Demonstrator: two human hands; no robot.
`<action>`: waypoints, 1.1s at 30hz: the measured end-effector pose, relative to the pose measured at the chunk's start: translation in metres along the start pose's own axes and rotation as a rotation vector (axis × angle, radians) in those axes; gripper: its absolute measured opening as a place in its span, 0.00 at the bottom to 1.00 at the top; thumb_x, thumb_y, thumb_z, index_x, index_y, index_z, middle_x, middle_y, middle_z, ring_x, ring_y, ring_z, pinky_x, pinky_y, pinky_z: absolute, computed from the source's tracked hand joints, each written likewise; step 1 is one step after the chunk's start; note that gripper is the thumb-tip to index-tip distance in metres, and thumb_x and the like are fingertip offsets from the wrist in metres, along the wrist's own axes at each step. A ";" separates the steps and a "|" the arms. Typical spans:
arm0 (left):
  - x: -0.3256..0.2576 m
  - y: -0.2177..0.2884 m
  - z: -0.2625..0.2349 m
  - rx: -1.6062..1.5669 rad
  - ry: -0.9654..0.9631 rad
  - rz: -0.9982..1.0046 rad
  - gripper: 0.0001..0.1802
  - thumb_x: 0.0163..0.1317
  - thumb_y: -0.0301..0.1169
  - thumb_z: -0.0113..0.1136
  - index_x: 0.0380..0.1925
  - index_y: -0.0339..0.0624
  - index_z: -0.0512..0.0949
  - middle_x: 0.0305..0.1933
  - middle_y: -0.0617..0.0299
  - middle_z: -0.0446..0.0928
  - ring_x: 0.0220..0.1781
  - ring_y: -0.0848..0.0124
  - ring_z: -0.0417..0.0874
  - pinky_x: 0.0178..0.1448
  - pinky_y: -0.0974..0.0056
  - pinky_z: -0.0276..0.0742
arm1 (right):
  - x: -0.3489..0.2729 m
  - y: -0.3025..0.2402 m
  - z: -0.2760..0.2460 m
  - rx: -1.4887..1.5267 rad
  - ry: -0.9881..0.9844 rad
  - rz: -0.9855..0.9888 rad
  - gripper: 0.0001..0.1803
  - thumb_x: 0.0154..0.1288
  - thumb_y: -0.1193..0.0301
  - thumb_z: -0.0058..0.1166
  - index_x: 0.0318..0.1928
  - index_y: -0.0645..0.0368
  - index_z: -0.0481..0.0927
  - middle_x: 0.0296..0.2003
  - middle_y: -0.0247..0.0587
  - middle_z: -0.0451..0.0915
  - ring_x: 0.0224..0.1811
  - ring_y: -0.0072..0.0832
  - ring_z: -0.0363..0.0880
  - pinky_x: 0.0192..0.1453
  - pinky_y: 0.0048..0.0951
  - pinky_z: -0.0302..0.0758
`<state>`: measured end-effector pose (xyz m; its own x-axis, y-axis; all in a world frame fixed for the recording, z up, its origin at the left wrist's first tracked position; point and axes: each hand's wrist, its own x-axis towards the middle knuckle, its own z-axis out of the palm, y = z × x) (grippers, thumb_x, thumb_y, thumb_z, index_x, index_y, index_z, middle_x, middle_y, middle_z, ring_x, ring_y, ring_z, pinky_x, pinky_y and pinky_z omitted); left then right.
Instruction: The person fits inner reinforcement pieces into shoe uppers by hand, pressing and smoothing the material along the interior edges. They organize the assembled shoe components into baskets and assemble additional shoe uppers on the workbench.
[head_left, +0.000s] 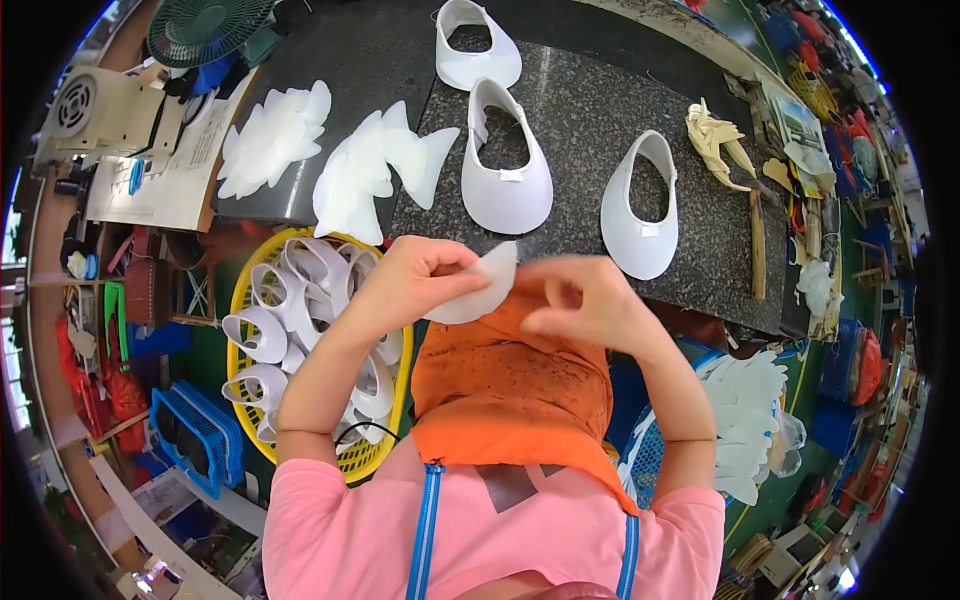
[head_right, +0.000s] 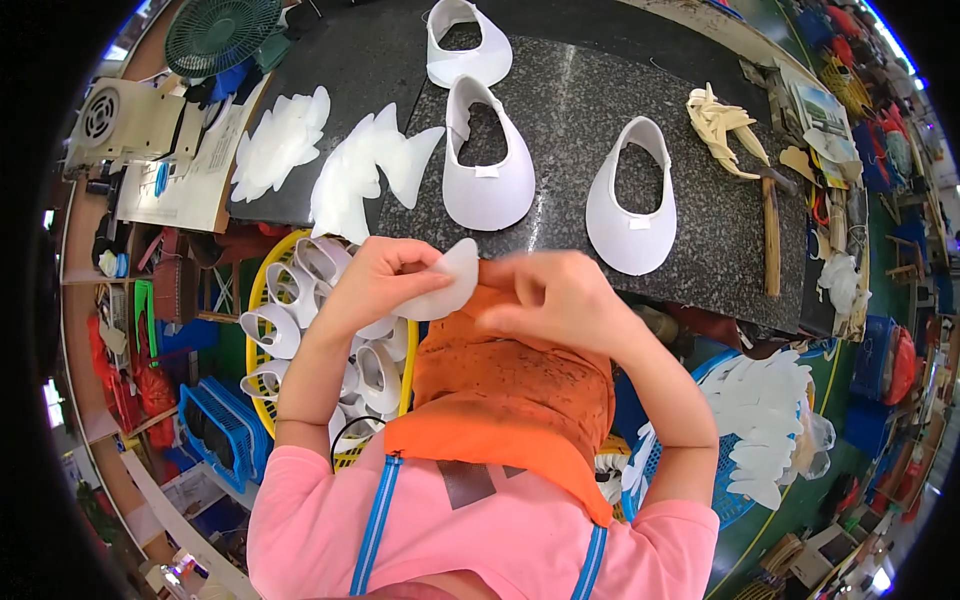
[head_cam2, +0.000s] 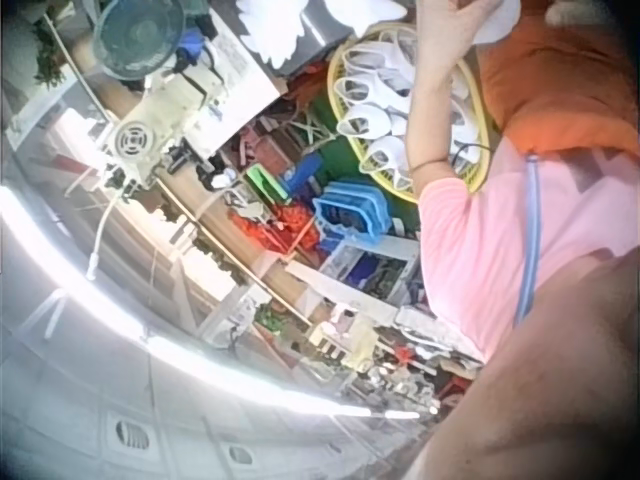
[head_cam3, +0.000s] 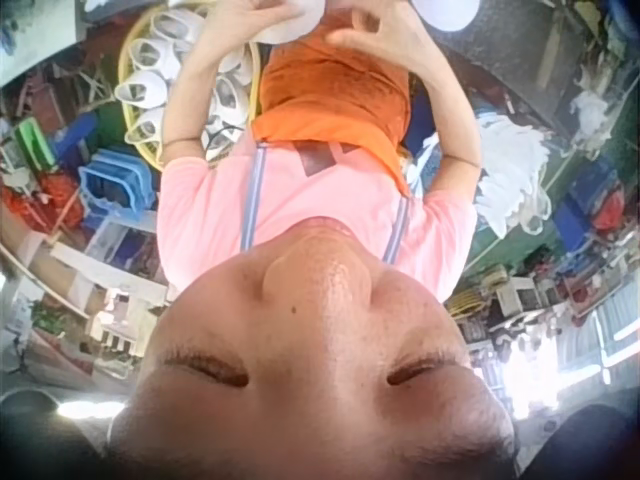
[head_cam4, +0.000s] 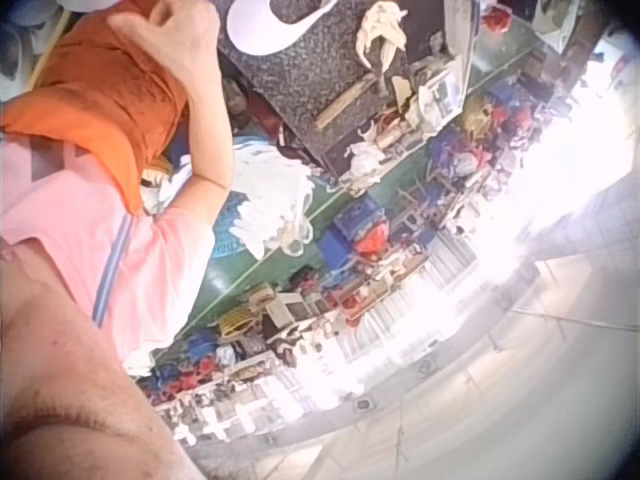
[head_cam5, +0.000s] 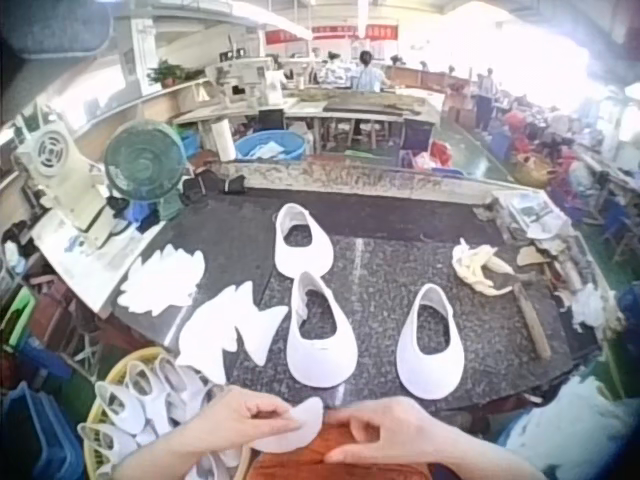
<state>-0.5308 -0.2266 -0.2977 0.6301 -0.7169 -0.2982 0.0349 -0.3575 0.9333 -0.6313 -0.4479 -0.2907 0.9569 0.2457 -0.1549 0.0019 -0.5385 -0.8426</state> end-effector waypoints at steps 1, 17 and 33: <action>0.001 0.001 0.006 -0.082 -0.017 0.013 0.10 0.58 0.31 0.63 0.32 0.34 0.81 0.23 0.66 0.79 0.26 0.83 0.74 0.29 0.73 0.69 | 0.004 0.005 0.004 0.296 0.127 0.008 0.21 0.50 0.65 0.68 0.43 0.62 0.80 0.23 0.35 0.73 0.21 0.19 0.69 0.27 0.26 0.69; 0.050 -0.009 -0.020 0.147 0.117 0.314 0.08 0.55 0.30 0.63 0.26 0.35 0.81 0.46 0.57 0.81 0.44 0.72 0.79 0.51 0.68 0.72 | 0.040 0.036 -0.022 0.048 0.602 -0.142 0.11 0.61 0.70 0.56 0.38 0.67 0.82 0.27 0.48 0.82 0.27 0.32 0.80 0.34 0.29 0.75; 0.076 -0.030 -0.033 0.161 0.217 0.088 0.07 0.54 0.28 0.66 0.24 0.35 0.79 0.26 0.70 0.77 0.27 0.84 0.69 0.33 0.75 0.64 | 0.077 0.056 -0.027 -0.163 0.398 -0.019 0.13 0.54 0.69 0.62 0.30 0.71 0.80 0.30 0.46 0.81 0.27 0.35 0.79 0.33 0.31 0.73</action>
<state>-0.4582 -0.2508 -0.3423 0.7771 -0.6110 -0.1512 -0.1403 -0.4023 0.9047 -0.5500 -0.4811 -0.3360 0.9936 -0.0556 0.0981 0.0364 -0.6652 -0.7458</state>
